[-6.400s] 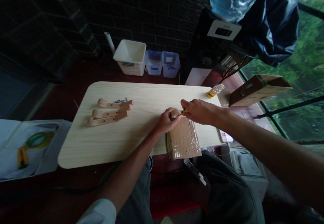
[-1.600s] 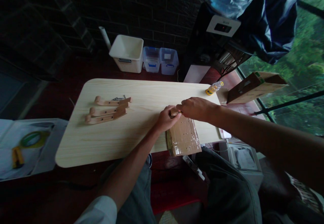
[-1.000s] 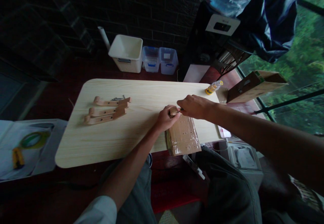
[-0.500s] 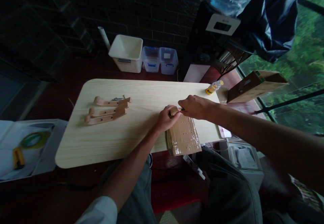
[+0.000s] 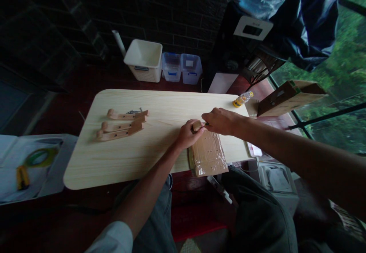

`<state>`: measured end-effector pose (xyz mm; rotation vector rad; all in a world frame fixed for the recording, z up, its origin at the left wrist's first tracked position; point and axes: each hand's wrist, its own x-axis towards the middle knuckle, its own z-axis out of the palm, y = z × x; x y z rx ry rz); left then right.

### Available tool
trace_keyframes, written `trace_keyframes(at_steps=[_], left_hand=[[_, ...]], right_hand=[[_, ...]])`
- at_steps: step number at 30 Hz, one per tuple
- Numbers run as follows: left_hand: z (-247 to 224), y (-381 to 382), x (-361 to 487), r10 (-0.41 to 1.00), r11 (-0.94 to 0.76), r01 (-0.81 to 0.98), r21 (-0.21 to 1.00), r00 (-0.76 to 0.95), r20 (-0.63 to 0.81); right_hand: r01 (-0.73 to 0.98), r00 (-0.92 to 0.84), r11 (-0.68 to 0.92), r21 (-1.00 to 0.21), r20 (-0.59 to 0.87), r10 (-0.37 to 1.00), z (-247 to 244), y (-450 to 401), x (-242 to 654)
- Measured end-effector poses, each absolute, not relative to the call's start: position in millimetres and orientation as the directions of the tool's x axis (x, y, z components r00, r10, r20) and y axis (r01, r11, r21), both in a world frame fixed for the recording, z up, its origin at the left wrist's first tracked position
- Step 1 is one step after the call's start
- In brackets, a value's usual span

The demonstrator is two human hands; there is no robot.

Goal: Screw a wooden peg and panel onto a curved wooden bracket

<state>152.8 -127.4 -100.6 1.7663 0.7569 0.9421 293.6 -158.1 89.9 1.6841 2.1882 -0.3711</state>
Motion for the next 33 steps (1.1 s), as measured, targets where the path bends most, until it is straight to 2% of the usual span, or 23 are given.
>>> trace_keyframes(at_steps=[14,27,33], left_hand=[[-101.1,-127.7,153.7,0.820,-0.360,0.087,0.929,0.504,0.271],[-100.2,-129.7,154.4,0.827,-0.362,0.100,0.927,0.493,0.270],[-102.3,-129.4,153.5,0.819,-0.373,0.087,0.924,0.499,0.284]], right_hand=[[0.967,-0.214,0.253,0.031,-0.440,0.872,90.0,-156.3,296.0],[0.983,-0.131,0.172,0.065,-0.411,0.902,82.5,-157.5,294.9],[0.970,-0.194,0.236,0.051,-0.415,0.889,90.2,-159.5,293.1]])
